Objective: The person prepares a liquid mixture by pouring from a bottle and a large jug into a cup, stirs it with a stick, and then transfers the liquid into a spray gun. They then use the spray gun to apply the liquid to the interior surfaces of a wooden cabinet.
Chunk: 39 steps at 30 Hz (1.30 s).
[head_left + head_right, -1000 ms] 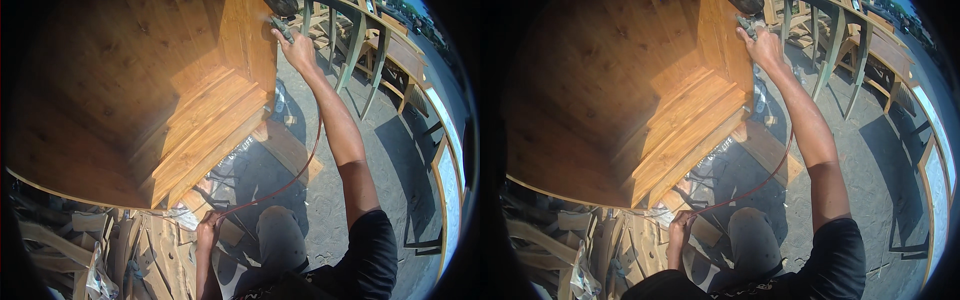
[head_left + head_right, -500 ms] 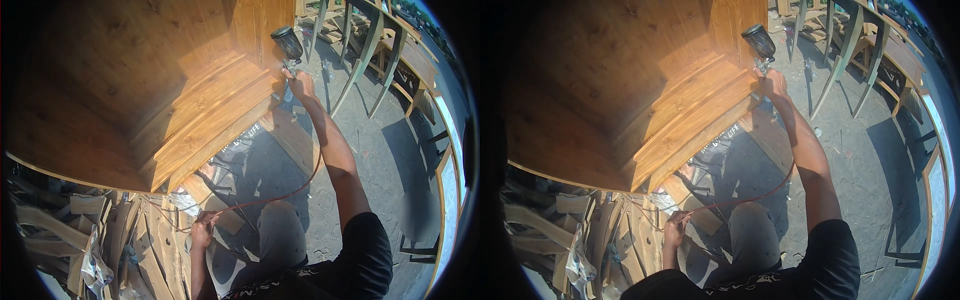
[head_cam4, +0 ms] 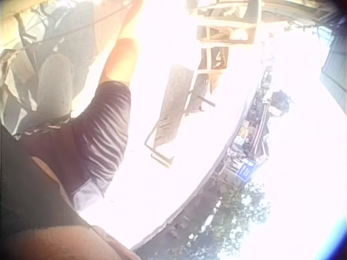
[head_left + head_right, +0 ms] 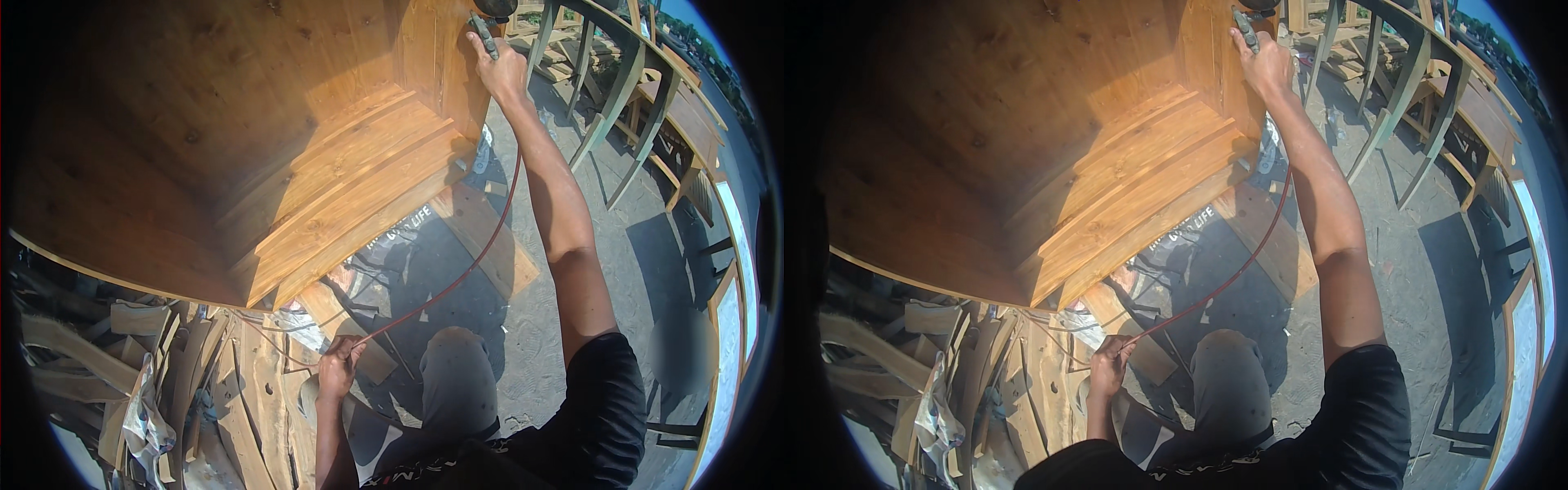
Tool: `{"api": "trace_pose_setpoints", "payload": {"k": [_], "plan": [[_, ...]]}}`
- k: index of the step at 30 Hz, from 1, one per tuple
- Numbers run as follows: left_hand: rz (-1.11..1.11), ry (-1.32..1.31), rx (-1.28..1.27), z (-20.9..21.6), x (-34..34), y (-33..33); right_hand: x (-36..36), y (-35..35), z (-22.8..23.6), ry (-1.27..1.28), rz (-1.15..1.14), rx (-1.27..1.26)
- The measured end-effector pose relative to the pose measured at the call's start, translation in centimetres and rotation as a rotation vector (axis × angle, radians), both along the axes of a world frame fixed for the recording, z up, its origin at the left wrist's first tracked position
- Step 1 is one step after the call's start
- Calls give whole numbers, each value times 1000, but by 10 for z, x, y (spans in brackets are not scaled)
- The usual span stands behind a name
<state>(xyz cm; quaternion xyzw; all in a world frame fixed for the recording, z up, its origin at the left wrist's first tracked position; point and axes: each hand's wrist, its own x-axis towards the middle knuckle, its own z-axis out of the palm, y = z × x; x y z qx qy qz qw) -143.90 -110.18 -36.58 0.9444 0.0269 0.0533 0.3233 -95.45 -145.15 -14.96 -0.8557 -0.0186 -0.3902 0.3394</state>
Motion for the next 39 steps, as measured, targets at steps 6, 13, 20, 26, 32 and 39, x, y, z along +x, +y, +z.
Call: {"api": "trace_pose_setpoints", "payload": {"k": [6, 13, 20, 26, 32, 39], "plan": [[-4, 15, 12, -14, -9, 5, -6, -3, -75, 158, 15, 14], [17, 102, 32, -39, -33, 21, -28, -1, -212, 313, 25, 115], [38, 162, 78, -52, -40, 28, -58, 28, -271, 479, 211, 285], [90, 167, 76, -45, -48, 33, -95, 78, -284, 366, 404, 343], [123, 197, 88, -40, -57, 40, -118, 128, -285, 585, 538, 302], [191, 212, 64, -35, -77, 56, -160, 186, -259, 655, 652, 266]]}}
